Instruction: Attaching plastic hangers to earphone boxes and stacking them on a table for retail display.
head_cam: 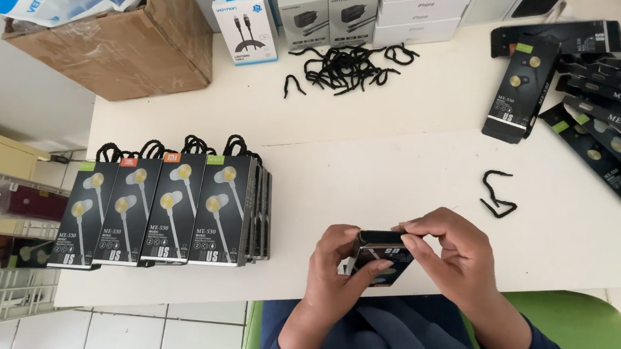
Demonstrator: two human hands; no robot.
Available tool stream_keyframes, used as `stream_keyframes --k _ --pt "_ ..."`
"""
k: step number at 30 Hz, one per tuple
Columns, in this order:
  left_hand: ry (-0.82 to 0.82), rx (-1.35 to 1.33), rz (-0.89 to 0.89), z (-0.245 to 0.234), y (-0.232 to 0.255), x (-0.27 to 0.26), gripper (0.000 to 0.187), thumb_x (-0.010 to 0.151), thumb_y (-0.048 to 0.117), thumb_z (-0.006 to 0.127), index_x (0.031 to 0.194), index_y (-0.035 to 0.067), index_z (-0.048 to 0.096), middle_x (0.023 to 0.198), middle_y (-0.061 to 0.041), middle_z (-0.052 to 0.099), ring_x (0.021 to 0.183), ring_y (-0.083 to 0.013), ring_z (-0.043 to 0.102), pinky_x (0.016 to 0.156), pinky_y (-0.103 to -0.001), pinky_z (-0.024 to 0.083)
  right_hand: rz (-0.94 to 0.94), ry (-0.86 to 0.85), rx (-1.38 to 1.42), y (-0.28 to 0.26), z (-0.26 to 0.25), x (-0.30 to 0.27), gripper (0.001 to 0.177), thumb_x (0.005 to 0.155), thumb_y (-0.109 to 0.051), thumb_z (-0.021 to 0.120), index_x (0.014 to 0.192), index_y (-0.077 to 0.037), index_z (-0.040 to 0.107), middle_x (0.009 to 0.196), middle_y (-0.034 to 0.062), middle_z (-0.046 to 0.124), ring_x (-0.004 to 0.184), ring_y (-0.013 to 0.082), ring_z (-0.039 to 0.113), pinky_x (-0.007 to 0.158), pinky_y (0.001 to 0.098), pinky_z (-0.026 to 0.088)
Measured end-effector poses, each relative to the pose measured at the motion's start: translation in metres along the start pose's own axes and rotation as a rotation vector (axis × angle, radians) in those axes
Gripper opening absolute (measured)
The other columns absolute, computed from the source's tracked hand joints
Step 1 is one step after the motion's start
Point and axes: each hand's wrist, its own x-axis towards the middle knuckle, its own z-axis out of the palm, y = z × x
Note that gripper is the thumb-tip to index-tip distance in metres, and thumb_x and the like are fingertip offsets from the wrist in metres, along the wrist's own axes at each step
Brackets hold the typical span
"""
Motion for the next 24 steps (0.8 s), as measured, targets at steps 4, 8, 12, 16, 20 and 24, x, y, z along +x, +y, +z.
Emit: stream_keyframes --k 4,8,12,16,20,24 --pt "0.02 0.058 -0.007 -0.002 -0.012 -0.011 0.076 0.086 -0.003 0.083 0.144 0.016 0.038 0.126 -0.015 0.052 0.093 -0.022 0.065 0.076 -0.032 0.061 0.002 -0.02 -0.089 -0.002 0.001 0.002 0.012 0.093 -0.003 0.067 0.104 -0.005 0.07 0.095 0.0107 0.075 0.087 0.0184 0.074 0.077 0.0267 0.058" --pt "-0.041 0.131 -0.08 -0.007 0.0 -0.002 0.071 0.088 0.004 0.084 0.146 0.015 0.043 0.114 -0.011 0.054 0.086 -0.0193 0.06 0.071 -0.03 0.055 -0.035 -0.089 -0.178 -0.007 0.001 0.007 0.012 0.096 -0.007 0.062 0.105 -0.006 0.069 0.1 0.0112 0.075 0.093 0.0188 0.074 0.081 0.0276 0.06" --pt "-0.036 0.062 -0.142 -0.009 0.007 0.001 0.054 0.091 0.004 0.079 0.135 0.014 0.049 0.113 -0.01 0.052 0.082 -0.0158 0.063 0.064 -0.026 0.056 -0.002 -0.177 -0.118 -0.005 0.001 0.005 0.016 0.096 -0.014 0.064 0.11 -0.006 0.066 0.116 0.0159 0.069 0.106 0.0251 0.073 0.086 0.0339 0.062" --pt "-0.041 0.064 -0.141 -0.014 0.007 0.003 0.05 0.092 0.006 0.079 0.133 0.018 0.051 0.114 -0.009 0.055 0.078 -0.0135 0.058 0.059 -0.025 0.049 0.033 -0.246 -0.136 0.013 -0.002 -0.003 0.024 0.093 -0.018 0.07 0.115 -0.011 0.064 0.126 0.0154 0.069 0.115 0.0252 0.072 0.086 0.0326 0.062" --pt "-0.054 0.115 -0.118 -0.016 0.003 0.001 0.047 0.09 0.011 0.083 0.127 0.019 0.055 0.109 -0.007 0.056 0.078 -0.0128 0.051 0.057 -0.025 0.043 0.025 -0.216 -0.078 0.017 -0.001 -0.005 0.017 0.092 -0.014 0.07 0.109 -0.011 0.067 0.118 0.0151 0.072 0.097 0.0217 0.076 0.076 0.0287 0.061" --pt "-0.058 0.116 -0.057 -0.015 0.004 0.004 0.043 0.09 0.005 0.081 0.123 0.015 0.056 0.105 -0.008 0.055 0.1 -0.0216 0.06 0.061 -0.027 0.051 0.063 -0.196 0.017 0.015 0.002 -0.004 0.005 0.093 -0.007 0.067 0.098 -0.005 0.065 0.113 0.0197 0.069 0.093 0.0246 0.077 0.079 0.0309 0.073"
